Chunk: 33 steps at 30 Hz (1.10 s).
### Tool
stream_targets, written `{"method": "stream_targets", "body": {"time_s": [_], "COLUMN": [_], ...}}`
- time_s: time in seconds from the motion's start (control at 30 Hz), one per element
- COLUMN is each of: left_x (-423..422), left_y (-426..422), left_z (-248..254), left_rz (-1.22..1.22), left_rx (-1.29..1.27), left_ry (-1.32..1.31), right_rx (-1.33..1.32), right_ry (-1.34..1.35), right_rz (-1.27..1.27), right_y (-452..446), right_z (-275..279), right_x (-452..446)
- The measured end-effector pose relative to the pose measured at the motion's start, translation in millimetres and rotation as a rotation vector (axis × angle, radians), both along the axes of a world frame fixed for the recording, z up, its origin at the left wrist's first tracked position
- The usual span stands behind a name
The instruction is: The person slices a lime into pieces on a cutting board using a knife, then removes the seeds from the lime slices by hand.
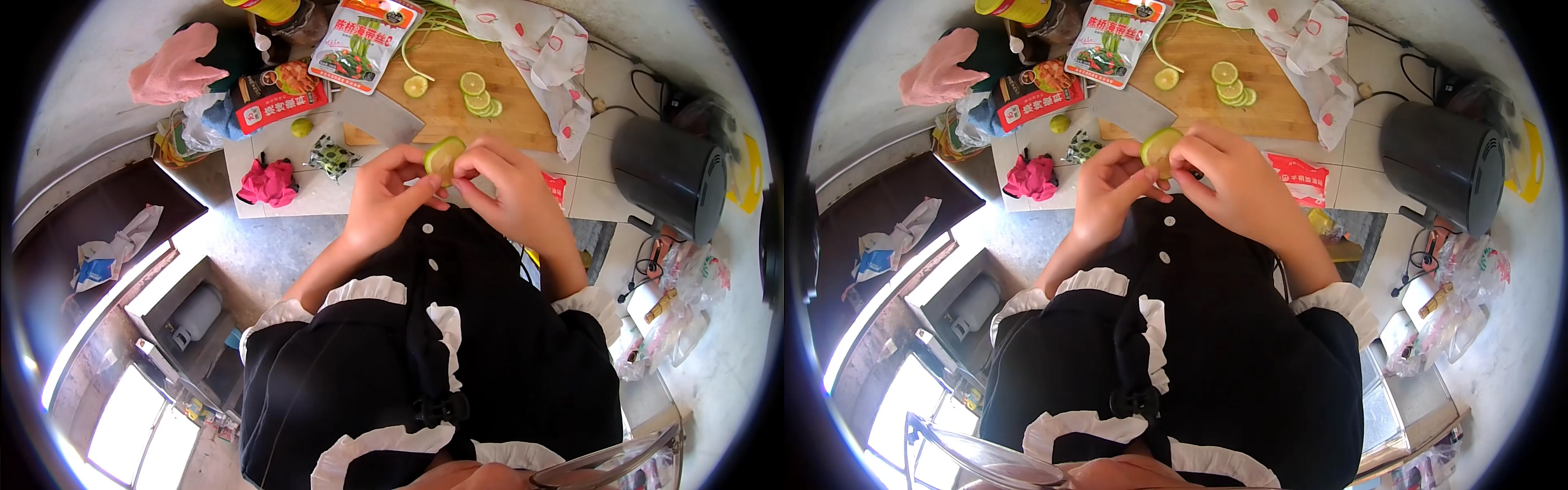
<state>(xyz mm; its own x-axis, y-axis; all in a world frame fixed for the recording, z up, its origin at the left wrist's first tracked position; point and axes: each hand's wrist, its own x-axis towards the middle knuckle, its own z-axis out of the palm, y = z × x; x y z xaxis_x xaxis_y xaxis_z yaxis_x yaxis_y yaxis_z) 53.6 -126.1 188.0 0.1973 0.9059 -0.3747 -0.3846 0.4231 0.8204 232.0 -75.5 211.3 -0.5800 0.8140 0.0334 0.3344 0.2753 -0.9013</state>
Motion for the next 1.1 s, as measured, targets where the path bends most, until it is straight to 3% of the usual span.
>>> {"method": "stream_targets", "body": {"time_s": [0.2,0.3,0.5,0.7,0.83,1.0,1.1], "left_x": [-3.8,-1.2,-2.7,-4.5,-4.2,-12.7,-16.5], "left_y": [1.1,2.5,0.3,4.4,8.6,23.1,39.4], "left_z": [-6.5,-2.7,-18.0,-23.4,-30.6,-90.2,-118.5], "left_rz": [0.019,0.059,0.116,0.167,0.189,0.252,0.271], "left_rx": [-0.047,-0.055,-0.008,-0.085,-0.131,-0.213,-0.282], "left_ry": [-0.043,-0.102,-0.039,0.037,0.065,0.196,0.237], "right_rx": [0.059,0.039,0.481,0.377,0.197,-0.033,0.049], "right_ry": [0.042,0.045,-0.073,-0.154,-0.189,0.117,-0.02], "right_rz": [0.111,0.01,0.006,0.086,-0.046,0.014,0.129], "right_y": [4.0,1.3,-2.9,-11.7,-15.0,-8.2,-10.0], "right_z": [-1.3,-1.9,-21.8,-36.1,-47.1,-98.4,-132.0], "right_x": [6.2,0.0,-9.5,1.0,7.6,7.4,21.3]}}
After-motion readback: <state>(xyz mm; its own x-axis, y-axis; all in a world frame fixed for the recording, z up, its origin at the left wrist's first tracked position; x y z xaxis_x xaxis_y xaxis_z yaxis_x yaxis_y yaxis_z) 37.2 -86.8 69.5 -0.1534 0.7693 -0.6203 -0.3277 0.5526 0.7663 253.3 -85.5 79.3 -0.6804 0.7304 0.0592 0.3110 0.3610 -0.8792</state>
